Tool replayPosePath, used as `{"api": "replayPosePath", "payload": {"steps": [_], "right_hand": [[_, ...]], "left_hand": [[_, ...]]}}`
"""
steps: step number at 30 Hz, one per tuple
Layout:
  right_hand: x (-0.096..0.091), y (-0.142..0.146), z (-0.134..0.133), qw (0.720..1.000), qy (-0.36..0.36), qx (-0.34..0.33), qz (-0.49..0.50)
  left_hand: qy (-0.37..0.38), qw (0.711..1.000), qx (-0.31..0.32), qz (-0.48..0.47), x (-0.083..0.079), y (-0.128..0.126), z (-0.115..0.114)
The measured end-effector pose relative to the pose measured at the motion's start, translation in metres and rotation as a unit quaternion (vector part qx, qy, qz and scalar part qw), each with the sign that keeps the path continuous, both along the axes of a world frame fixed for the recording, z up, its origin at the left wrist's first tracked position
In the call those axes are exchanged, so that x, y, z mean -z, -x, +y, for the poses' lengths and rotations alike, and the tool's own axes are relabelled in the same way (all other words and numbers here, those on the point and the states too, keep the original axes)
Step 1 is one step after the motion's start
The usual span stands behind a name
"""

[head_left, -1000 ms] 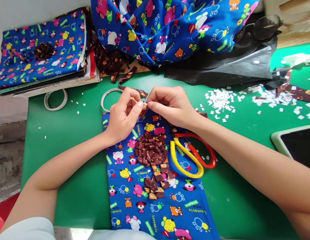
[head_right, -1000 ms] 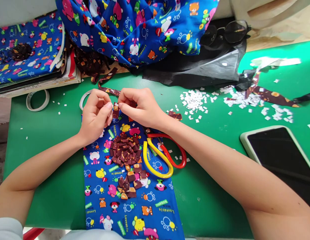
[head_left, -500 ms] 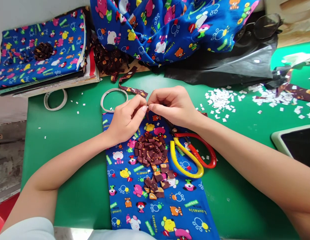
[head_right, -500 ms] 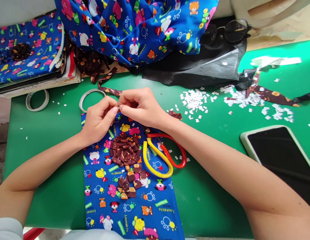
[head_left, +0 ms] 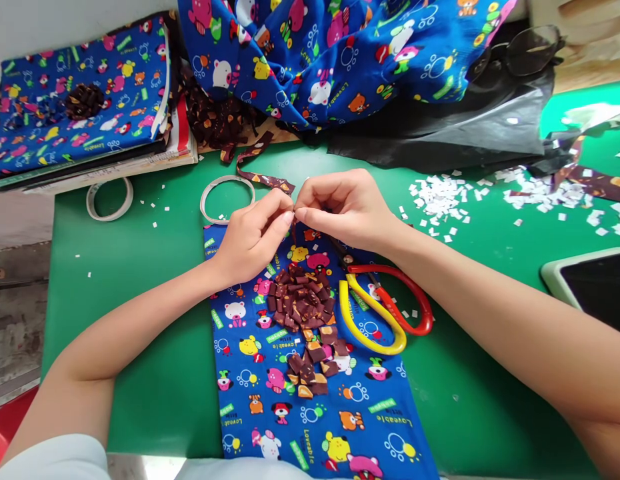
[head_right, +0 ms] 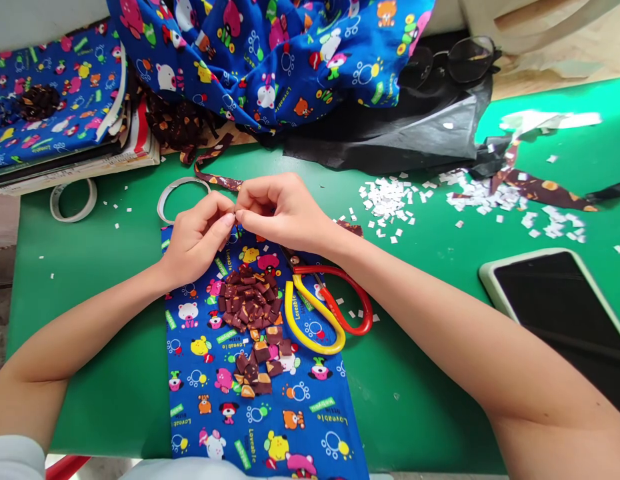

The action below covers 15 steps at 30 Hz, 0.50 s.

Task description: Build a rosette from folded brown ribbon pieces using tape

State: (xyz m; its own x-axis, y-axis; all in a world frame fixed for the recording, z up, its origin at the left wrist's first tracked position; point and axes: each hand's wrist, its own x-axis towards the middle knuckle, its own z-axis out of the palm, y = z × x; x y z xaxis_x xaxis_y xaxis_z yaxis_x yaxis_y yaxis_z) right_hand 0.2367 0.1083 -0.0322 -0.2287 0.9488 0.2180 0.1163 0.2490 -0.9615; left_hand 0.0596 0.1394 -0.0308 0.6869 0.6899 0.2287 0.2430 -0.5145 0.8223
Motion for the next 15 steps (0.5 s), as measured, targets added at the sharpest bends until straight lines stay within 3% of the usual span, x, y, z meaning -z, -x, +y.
{"api": "replayPosePath", "payload": {"steps": [8,15], "right_hand": [[-0.0014,0.0004,-0.0003,0.999,-0.019,0.007,-0.033],[-0.0003,0.0012,-0.0008,0.996,-0.056,0.008,-0.071]], "left_hand": [[-0.023,1.0,0.005,-0.007,0.0019,0.0002,0.0008],[-0.095,0.995,0.002,0.002,0.0018,0.0001,0.0015]]}}
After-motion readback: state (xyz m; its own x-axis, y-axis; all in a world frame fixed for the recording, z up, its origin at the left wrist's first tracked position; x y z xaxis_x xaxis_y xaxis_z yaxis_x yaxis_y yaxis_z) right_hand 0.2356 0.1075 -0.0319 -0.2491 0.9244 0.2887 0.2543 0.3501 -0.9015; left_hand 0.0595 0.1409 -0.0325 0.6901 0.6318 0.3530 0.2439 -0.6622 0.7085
